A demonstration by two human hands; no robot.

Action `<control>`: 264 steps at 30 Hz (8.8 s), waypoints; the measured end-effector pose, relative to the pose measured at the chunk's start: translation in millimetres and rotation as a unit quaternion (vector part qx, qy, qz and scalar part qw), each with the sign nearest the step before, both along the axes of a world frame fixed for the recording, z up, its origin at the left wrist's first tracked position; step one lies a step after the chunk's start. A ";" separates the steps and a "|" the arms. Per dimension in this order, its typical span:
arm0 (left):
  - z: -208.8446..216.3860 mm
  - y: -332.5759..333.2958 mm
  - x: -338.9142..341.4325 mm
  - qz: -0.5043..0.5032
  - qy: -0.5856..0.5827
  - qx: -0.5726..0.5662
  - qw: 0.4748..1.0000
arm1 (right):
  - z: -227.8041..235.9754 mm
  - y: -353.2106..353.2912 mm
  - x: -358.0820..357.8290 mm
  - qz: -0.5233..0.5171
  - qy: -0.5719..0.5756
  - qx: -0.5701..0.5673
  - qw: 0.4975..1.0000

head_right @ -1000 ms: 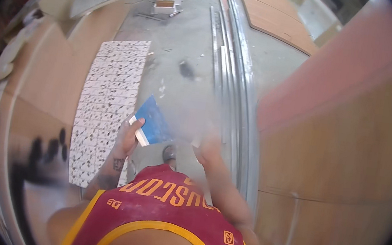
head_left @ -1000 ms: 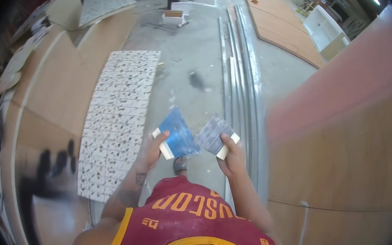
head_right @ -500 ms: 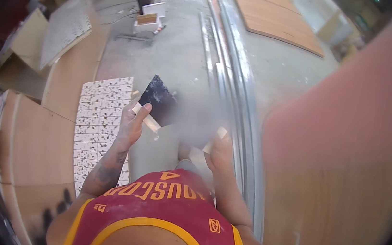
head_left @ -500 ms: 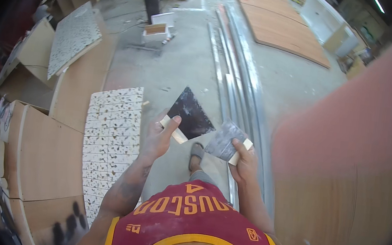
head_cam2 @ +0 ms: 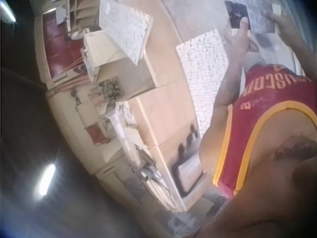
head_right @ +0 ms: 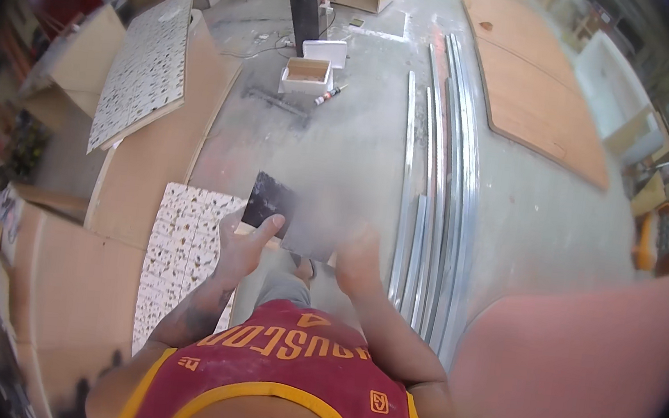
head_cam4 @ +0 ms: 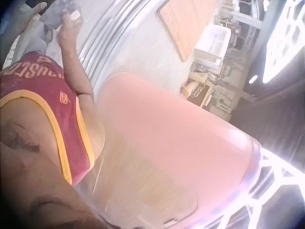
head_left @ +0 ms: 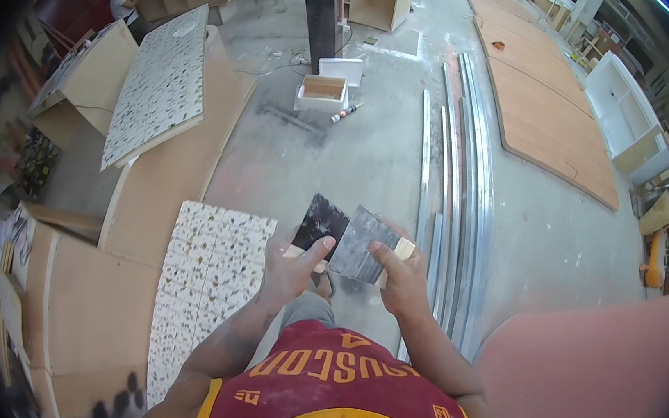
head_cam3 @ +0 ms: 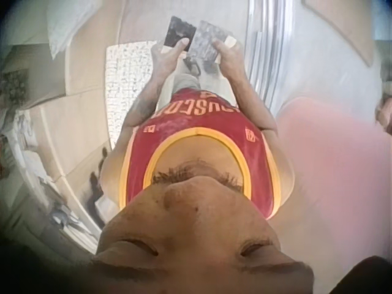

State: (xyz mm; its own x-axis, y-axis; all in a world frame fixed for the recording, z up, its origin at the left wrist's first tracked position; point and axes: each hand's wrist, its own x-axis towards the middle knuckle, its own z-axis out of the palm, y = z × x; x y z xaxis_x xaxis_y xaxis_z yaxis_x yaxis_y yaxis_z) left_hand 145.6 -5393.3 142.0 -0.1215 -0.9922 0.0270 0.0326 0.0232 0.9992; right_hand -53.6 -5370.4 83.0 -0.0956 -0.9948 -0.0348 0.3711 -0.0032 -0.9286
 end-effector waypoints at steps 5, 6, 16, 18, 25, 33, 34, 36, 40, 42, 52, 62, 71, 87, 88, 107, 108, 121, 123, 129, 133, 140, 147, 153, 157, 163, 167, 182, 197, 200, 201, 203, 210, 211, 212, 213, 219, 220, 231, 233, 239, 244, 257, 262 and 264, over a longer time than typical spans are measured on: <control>-20.6 -160.7 -29.6 -0.054 -0.018 -0.038 0.998 | -3.5 -147.3 -38.3 -0.010 -0.005 0.004 1.000; -19.7 -190.7 -37.5 -0.065 -0.027 -0.031 0.997 | -6.5 -175.8 -44.4 -0.026 0.003 0.004 1.000; -4.5 -445.1 -144.8 -0.209 -0.075 -0.093 0.971 | 25.5 -393.2 -145.2 -0.149 0.029 -0.015 0.988; -8.4 -496.7 -170.4 -0.235 -0.097 -0.120 0.960 | 27.2 -440.6 -173.4 -0.140 0.050 -0.008 0.989; -20.2 -673.7 -267.9 -0.302 -0.113 -0.017 0.946 | -13.4 -625.1 -302.3 -0.031 0.135 -0.003 0.990; -30.2 -823.0 -356.0 -0.069 0.092 0.127 0.985 | 15.2 -798.6 -428.1 0.015 0.148 -0.033 0.988; -36.0 -840.1 -376.8 -0.090 0.153 0.147 0.973 | 8.2 -810.2 -434.1 0.024 0.151 -0.031 0.988; -28.4 -863.8 -416.9 -0.096 0.176 0.165 0.966 | -13.1 -829.2 -442.0 -0.039 0.205 -0.146 0.967; -32.5 -935.9 -479.1 -0.154 0.132 0.063 0.977 | -30.3 -877.7 -475.3 -0.063 0.256 -0.129 0.956; -46.5 -983.1 -492.5 -0.200 0.053 0.069 0.976 | -33.4 -901.4 -496.6 -0.058 0.197 -0.106 0.973; -71.2 -1227.6 -601.8 -0.366 0.038 0.062 0.928 | -46.1 -1094.5 -610.9 -0.054 0.111 0.067 0.990; -97.3 -1445.4 -664.9 -0.288 -0.008 0.037 0.957 | -16.4 -1356.2 -642.4 -0.136 0.559 -0.080 0.814; -123.9 -1621.7 -657.5 -0.088 0.040 0.104 0.990 | -81.7 -1606.2 -736.1 -0.056 -0.139 0.119 0.982; -54.6 -1869.8 -705.5 0.078 -0.171 0.004 0.982 | -141.0 -1908.9 -696.6 0.551 -0.469 0.211 0.658; -73.0 -1884.9 -696.8 0.060 -0.179 -0.006 0.982 | -132.1 -1921.8 -692.2 0.535 -0.446 0.232 0.679; -122.9 -2188.9 -501.7 0.021 -0.059 -0.008 0.998 | -130.7 -2231.1 -499.4 0.339 -0.004 0.090 0.937; -115.6 -2199.7 -478.1 0.042 -0.071 -0.013 0.996 | -144.2 -2251.8 -488.3 0.360 -0.007 0.089 0.929; -105.7 -2311.1 -213.4 0.509 -0.029 0.006 0.860 | -156.1 -2496.1 -211.2 0.609 -0.147 0.324 0.709; -113.7 -2319.2 -178.3 0.564 -0.066 0.056 0.821 | -172.8 -2544.5 -168.6 0.590 0.018 0.093 0.802; -108.5 -2367.4 -90.6 0.714 -0.181 0.058 0.673 | -46.3 -2630.9 -12.0 0.584 -0.032 0.021 0.811; -80.4 -2405.3 -57.1 0.734 -0.075 0.037 0.675 | -78.6 -2653.2 68.3 0.654 0.076 0.055 0.750; -116.9 -2439.7 59.1 0.714 0.093 -0.049 0.692 | -93.4 -2677.2 233.3 0.692 0.124 0.002 0.711; -115.2 -2442.2 265.4 0.631 0.011 0.092 0.770 | -103.7 -2713.5 424.4 0.683 0.085 0.089 0.720; -97.1 -2443.9 405.8 0.596 -0.033 0.102 0.796 | -59.6 -2702.7 557.2 0.658 0.070 -0.027 0.749; -120.5 -2468.0 491.5 0.638 -0.084 0.171 0.747 | -54.5 -2689.5 649.7 0.650 0.098 -0.025 0.753; -111.6 -2472.2 603.0 0.631 -0.141 0.036 0.762 | -44.9 -2682.2 781.6 0.717 0.071 -0.065 0.690; -103.2 -2480.0 681.3 0.550 -0.233 0.238 0.766 | -89.7 -2693.5 854.7 0.698 0.017 -0.036 0.715; -130.4 -2606.2 882.2 0.148 -0.417 0.249 0.861 | -104.7 -2768.8 846.7 0.319 0.138 0.064 0.935; -199.6 -2721.2 755.8 -0.052 0.156 0.351 0.922 | -124.5 -2655.0 829.2 -0.092 0.212 0.011 0.973; -221.5 -2735.2 797.0 -0.171 0.284 0.350 0.876 | -110.4 -2654.0 850.7 -0.074 0.219 -0.092 0.969; -215.8 -2752.9 802.9 -0.238 0.367 0.342 0.832 | -98.4 -2657.9 847.0 -0.088 0.235 -0.167 0.953; -203.2 -2777.9 789.1 -0.310 0.456 0.296 0.780 | -90.4 -2659.2 824.9 -0.085 0.259 -0.265 0.925; -162.2 -2765.2 812.4 -0.179 0.461 0.416 0.763 | -64.3 -2671.9 841.4 0.121 0.411 -0.407 0.807; -166.0 -2763.4 815.0 -0.205 0.484 0.390 0.756 | -61.3 -2672.4 846.6 0.116 0.431 -0.418 0.792; -167.4 -2760.4 815.1 -0.230 0.507 0.363 0.747 | -52.8 -2671.8 849.9 0.154 0.409 -0.428 0.791; -149.7 -2756.5 810.5 -0.211 0.500 0.374 0.752 | -43.6 -2676.7 846.8 0.143 0.418 -0.429 0.788; -116.1 -2755.7 810.8 -0.063 0.539 0.404 0.736 | -24.6 -2716.7 857.3 0.146 0.431 -0.448 0.770; -134.4 -2754.2 822.3 -0.097 0.538 0.366 0.753 | -24.4 -2717.6 865.6 0.137 0.421 -0.452 0.774; -109.7 -2728.3 899.5 -0.029 0.546 0.163 0.821 | -6.3 -2702.6 919.4 0.257 0.338 -0.445 0.789; -95.6 -2724.2 912.3 -0.074 0.578 0.127 0.802 | -4.9 -2702.3 923.5 0.265 0.350 -0.510 0.740; -78.2 -2716.0 914.4 -0.060 0.519 0.099 0.847 | 10.6 -2698.2 927.3 0.289 0.445 -0.530 0.662; -80.3 -2719.7 927.8 -0.032 0.565 -0.009 0.824 | 25.9 -2704.0 925.5 0.312 0.368 -0.472 0.738; -83.0 -2706.1 914.0 0.001 0.519 -0.175 0.836 | 1.2 -2705.0 927.1 0.430 -0.163 0.197 0.866; -96.4 -2662.4 950.6 -0.023 0.260 -0.008 0.965 | -2.6 -2728.8 897.0 0.466 0.021 0.089 0.880; -116.4 -2650.9 961.2 -0.063 0.197 0.013 0.978 | -5.0 -2738.8 879.7 0.499 0.095 0.051 0.860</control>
State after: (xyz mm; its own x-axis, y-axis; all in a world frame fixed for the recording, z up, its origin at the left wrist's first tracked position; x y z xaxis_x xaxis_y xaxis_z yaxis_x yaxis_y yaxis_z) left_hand 1106.9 -8044.2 25.6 -0.2271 -0.9712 0.0720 0.4161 -0.0299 0.9088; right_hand 826.2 -8109.2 78.0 0.7906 -0.5773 -0.2042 -0.0160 0.3139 -0.9493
